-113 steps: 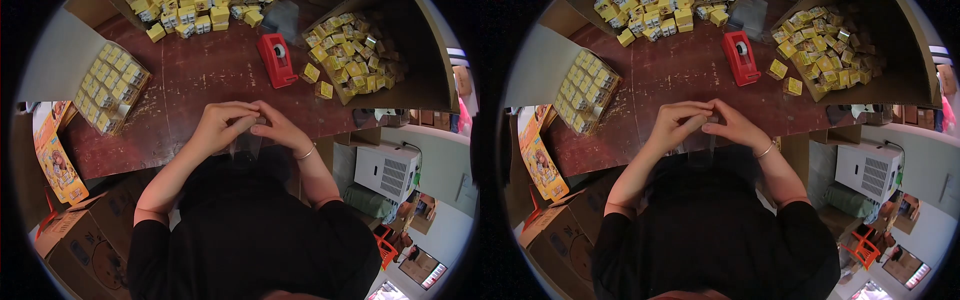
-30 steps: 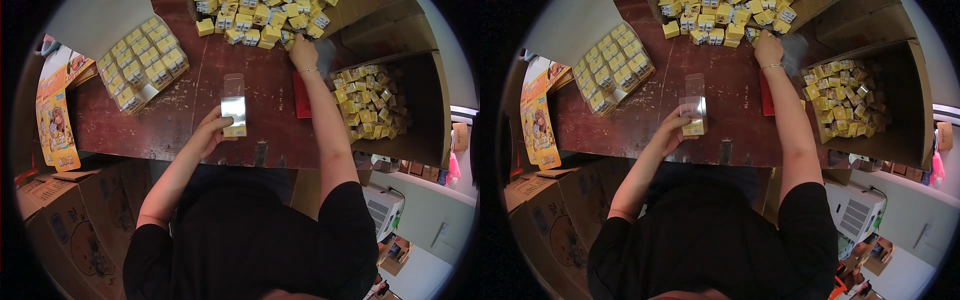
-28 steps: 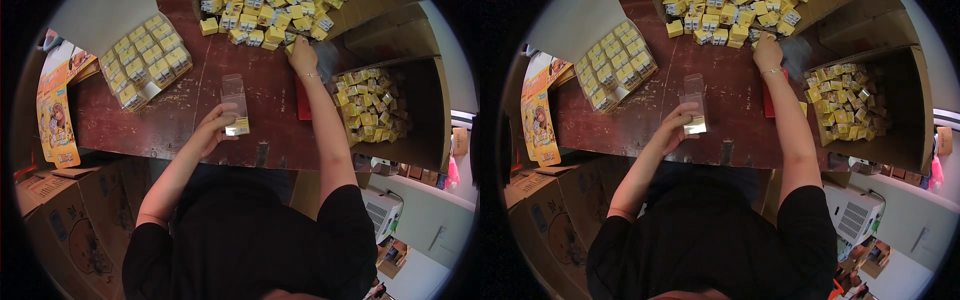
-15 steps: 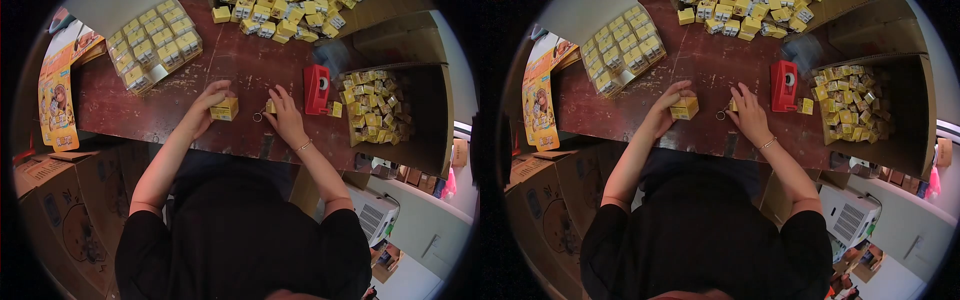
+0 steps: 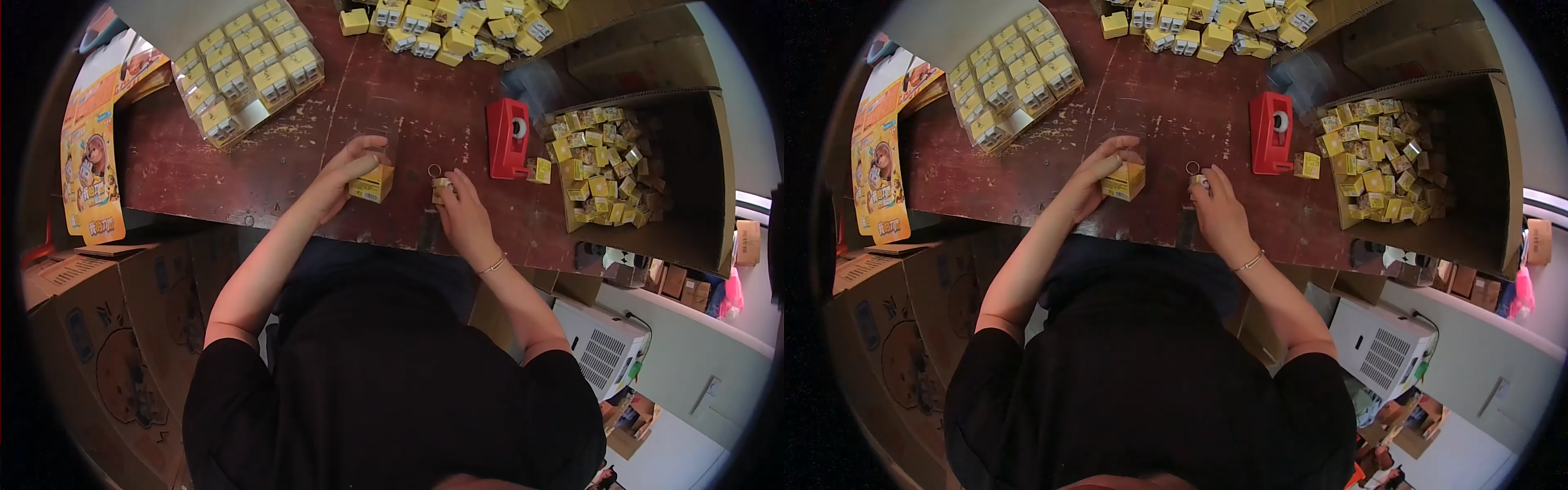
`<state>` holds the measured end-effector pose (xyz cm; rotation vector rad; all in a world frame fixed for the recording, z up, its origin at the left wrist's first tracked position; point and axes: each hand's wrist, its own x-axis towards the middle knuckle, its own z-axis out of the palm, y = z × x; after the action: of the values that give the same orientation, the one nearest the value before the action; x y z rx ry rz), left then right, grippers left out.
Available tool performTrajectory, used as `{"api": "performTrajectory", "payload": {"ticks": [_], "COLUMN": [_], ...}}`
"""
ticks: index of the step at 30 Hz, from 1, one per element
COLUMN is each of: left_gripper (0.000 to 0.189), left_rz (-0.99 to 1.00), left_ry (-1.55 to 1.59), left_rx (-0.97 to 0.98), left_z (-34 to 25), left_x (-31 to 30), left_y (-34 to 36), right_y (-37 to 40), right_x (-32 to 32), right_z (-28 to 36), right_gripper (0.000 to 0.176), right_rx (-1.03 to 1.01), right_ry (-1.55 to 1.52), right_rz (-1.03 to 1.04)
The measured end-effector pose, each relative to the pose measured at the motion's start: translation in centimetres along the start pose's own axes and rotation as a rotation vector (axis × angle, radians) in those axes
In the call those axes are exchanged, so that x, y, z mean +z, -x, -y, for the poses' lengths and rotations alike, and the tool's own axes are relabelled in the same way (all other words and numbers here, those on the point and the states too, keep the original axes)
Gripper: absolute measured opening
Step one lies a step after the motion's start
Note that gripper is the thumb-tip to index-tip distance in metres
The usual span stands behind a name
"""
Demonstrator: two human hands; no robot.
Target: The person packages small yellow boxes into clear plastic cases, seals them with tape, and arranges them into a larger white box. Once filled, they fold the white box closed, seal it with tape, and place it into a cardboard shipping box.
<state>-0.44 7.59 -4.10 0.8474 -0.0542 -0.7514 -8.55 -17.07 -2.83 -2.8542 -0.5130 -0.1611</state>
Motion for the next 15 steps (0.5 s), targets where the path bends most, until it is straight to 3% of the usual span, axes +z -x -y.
{"api": "performTrajectory", "payload": {"ticks": [2,5,7,10,15], "left_gripper": [0.049,0.047,0.046,0.048,0.046], "left_rz": [-0.003,-0.017,-0.026,-0.018,0.064], "left_ry": [-0.076,-0.273,-0.396,-0.503,-0.633], "left_rx": [0.006,0.008,-0.002,0.006,-0.063], "left_z": [0.6,0.6,0.7,0.8,0.2], "left_x": [-0.3,-0.4,-0.4,-0.2,0.9], "left_y": [-0.5,-1.0,-1.1,-1.4,-1.9], "right_y": [-1.3,-3.7,-5.2,-7.6,-10.9], "right_x": [-1.9,-4.4,-6.7,-10.0,-11.9], "right_z": [0.1,-0.4,-0.5,-1.2,-0.6], "right_gripper": [0.052,0.052,0.049,0.045,0.047], "right_rx": [0.180,0.151,0.134,-0.066,-0.169], "right_ry": [-0.297,-0.552,-0.538,-0.406,-0.452], "right_rz": [0.208,0.048,0.034,-0.001,0.047]}}
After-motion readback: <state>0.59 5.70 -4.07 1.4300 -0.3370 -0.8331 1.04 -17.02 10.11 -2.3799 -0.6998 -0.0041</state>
